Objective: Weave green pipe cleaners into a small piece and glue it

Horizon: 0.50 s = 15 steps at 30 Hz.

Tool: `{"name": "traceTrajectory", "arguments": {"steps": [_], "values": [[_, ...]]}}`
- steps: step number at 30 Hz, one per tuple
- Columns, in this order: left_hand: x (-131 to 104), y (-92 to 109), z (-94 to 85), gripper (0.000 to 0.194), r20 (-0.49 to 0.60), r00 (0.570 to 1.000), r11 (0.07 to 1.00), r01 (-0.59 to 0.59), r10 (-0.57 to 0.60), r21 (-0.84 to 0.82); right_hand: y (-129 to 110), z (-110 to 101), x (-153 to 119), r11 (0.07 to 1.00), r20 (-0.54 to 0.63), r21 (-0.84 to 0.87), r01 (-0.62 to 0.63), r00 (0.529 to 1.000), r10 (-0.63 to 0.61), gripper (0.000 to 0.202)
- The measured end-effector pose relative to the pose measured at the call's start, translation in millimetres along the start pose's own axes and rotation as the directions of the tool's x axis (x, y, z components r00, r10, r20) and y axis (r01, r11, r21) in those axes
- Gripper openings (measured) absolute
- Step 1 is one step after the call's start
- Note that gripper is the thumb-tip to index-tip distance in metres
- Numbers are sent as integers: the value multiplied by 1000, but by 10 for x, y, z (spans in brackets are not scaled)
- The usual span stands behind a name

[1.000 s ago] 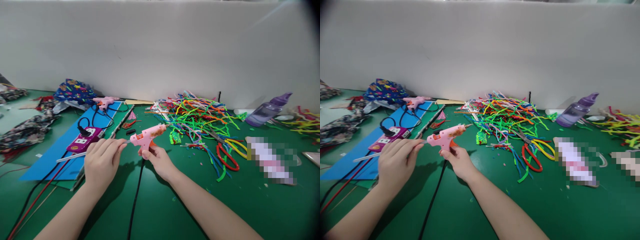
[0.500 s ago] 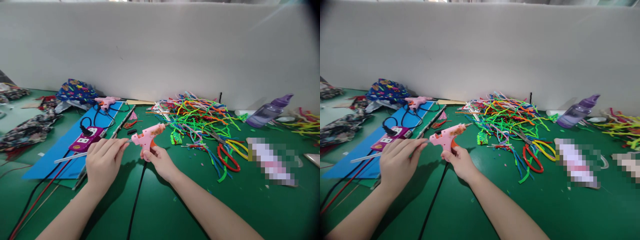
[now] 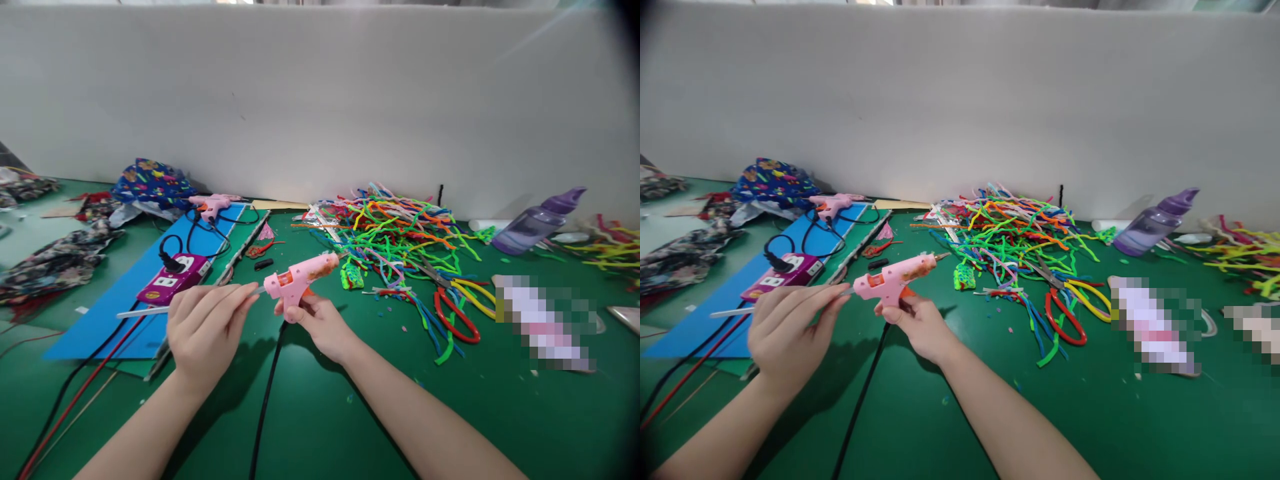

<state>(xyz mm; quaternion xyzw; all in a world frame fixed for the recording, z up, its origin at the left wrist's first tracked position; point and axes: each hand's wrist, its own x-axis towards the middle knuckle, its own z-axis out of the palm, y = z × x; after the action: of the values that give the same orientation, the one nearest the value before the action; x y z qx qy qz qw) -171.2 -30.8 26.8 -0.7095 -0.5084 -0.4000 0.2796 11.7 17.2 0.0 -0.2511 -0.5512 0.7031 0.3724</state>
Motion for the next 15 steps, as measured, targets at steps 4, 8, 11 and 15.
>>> {"name": "traceTrajectory", "arguments": {"steps": [4,8,11,15], "values": [[11,32,17,24,49,997,995,70,-66,-74,0,9,6,999,-23,30,27,999,-26,17],[46,71,37,16,70,989,983,135,-127,-127,32,0,24,997,-18,45,61,998,-60,21],[50,81,41,14,80,989,982,133,-123,-136,58,-10,33,996,-12,51,79,997,-78,22],[34,74,40,13,103,986,979,147,-133,-143,79,-22,34,995,-3,56,83,997,-83,19]]}}
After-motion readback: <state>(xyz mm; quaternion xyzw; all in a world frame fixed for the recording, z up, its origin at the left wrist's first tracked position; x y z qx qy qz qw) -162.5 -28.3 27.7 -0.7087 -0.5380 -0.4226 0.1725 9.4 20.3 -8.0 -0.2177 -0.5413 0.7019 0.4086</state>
